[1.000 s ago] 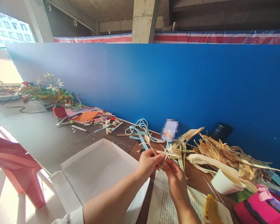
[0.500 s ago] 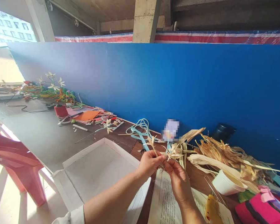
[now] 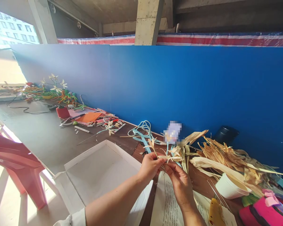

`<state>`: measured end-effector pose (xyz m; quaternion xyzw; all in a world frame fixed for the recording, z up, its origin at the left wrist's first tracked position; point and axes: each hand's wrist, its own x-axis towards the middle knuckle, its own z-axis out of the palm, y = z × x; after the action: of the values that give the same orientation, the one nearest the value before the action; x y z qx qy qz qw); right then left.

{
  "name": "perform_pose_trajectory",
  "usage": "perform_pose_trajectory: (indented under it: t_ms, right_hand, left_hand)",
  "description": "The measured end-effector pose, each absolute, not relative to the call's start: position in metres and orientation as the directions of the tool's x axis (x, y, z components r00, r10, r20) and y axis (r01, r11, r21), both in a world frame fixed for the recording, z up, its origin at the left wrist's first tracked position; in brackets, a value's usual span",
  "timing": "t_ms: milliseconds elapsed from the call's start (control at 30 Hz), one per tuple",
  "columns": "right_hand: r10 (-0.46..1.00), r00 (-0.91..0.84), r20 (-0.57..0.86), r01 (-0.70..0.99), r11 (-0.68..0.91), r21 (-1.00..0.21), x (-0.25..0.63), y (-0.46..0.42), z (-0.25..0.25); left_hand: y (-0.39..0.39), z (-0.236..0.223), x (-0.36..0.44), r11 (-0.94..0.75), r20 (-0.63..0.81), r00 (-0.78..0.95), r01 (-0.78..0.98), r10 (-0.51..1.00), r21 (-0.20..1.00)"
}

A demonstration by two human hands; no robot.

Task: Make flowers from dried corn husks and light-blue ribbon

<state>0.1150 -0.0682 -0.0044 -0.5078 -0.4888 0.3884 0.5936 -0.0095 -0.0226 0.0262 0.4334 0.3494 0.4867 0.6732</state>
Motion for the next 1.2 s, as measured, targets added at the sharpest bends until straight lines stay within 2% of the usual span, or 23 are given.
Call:
perform_pose_trajectory:
  t_ms: [167, 500, 833, 1200]
  right_hand:
    - [0.952, 0.241, 0.187, 0.023, 0.187, -0.982, 0.117, -0.067, -0.007]
    - [0.958, 0.241, 0.156, -0.017, 0.165, -0.986, 0.12, -0.066, -0.011]
    - [0.914, 0.379, 0.147, 0.053, 0.137, -0.989, 0.12, -0.064, -0.011]
    - [0.897, 0.417, 0.145, 0.047, 0.138, -0.989, 0.124, -0.068, -0.008]
  left_hand:
    - [-0.023, 0.025, -0.01, 0.139, 0.002, 0.331, -0.402, 0.944, 0.905]
    - [-0.022, 0.022, -0.009, 0.169, 0.011, 0.375, -0.442, 0.927, 0.881]
    - [-0.018, 0.015, -0.012, 0.104, 0.024, 0.333, -0.36, 0.942, 0.927]
    - [-0.018, 0.02, -0.019, 0.084, 0.02, 0.326, -0.302, 0.945, 0.95]
